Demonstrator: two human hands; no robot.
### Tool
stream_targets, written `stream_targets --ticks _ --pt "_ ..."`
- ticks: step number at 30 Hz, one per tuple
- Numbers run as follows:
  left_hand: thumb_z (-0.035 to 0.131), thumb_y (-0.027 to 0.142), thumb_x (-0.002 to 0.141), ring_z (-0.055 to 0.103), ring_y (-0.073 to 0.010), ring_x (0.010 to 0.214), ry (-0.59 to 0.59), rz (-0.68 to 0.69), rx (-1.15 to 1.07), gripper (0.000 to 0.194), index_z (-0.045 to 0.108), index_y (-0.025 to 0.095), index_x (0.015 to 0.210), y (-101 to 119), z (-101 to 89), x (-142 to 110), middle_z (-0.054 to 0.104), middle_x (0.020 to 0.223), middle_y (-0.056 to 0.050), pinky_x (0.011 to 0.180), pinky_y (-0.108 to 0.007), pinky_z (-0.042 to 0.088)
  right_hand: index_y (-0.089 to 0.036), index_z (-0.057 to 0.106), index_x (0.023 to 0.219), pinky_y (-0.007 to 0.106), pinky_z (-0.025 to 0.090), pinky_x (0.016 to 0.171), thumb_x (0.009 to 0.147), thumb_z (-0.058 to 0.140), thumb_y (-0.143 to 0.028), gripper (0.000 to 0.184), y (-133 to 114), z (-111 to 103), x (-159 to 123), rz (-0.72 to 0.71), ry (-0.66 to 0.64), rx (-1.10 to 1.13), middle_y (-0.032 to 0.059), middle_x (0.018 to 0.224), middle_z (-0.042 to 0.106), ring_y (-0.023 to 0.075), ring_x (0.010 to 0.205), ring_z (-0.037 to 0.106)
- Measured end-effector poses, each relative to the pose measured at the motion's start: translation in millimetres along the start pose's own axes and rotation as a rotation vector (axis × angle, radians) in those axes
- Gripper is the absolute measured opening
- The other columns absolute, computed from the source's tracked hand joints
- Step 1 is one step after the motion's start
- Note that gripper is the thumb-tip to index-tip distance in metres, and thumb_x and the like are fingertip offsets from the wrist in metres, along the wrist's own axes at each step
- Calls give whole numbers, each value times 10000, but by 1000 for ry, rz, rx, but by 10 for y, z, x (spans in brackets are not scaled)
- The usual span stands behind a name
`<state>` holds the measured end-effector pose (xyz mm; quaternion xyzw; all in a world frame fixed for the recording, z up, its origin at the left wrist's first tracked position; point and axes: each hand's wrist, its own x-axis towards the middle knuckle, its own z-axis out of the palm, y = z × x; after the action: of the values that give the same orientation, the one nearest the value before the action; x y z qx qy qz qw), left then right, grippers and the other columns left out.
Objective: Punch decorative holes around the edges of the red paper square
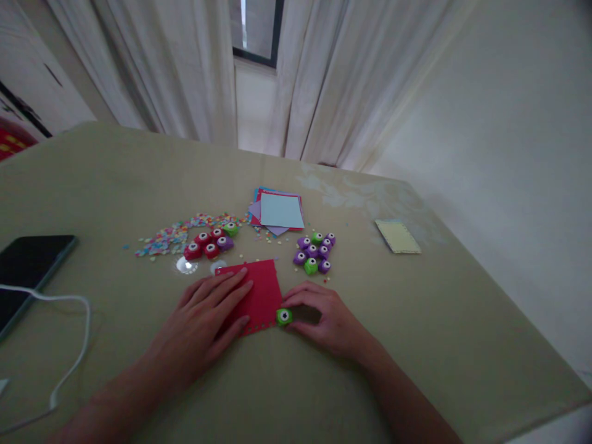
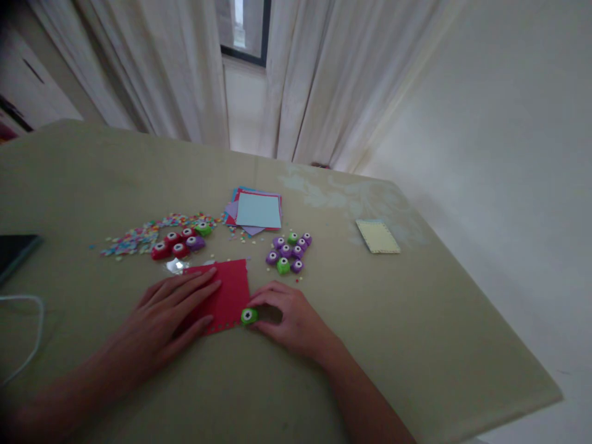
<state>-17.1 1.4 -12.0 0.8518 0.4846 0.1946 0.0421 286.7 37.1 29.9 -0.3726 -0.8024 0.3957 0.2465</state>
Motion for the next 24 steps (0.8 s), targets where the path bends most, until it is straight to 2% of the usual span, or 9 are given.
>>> stream_targets --ticks 8,12,15,20,24 --pt "548 482 1110 500 -301 1519 -13 -10 -5 568 496 324 1654 12 3 1 521 1704 -35 1250 -492 337 -236 809 1177 356 571 1014 904 877 -187 285 -23 -15 -2 16 -13 -6 70 1172 801 230 1096 752" --pt "550 474 1111 502 -303 1518 13 -5 -25 569 495 312 1654 20 -21 17 532 1695 -47 1254 -498 344 -228 774 1247 384 562 1037 840 958 -283 450 -35 -16 -11 21 5 0 83 1219 796 253 1130 741" --pt "556 443 1112 538 -304 1479 47 -5 -49 523 542 291 1612 64 -65 47 583 1651 -64 1235 -497 369 -233 788 1205 386 568 1021 879 930 -367 380 -53 -5 -20 -11 58 8 82 1183 792 249 1102 740" --pt "543 314 1119 656 -268 1315 129 54 -147 420 607 292 1534 299 -156 93 724 1468 -67 1178 -453 418 -257 825 1179 372 572 999 993 807 -338 204 -45 -17 -67 -194 88 -144 83 1167 779 231 1082 731" --pt "505 285 1134 632 -254 1324 146 49 -322 364 621 281 1479 597 -240 256 714 1446 -68 1146 -423 443 -253 822 1154 383 577 956 1036 720 -308 166 19 -27 -89 -325 48 -343 102 1186 780 237 1051 724"
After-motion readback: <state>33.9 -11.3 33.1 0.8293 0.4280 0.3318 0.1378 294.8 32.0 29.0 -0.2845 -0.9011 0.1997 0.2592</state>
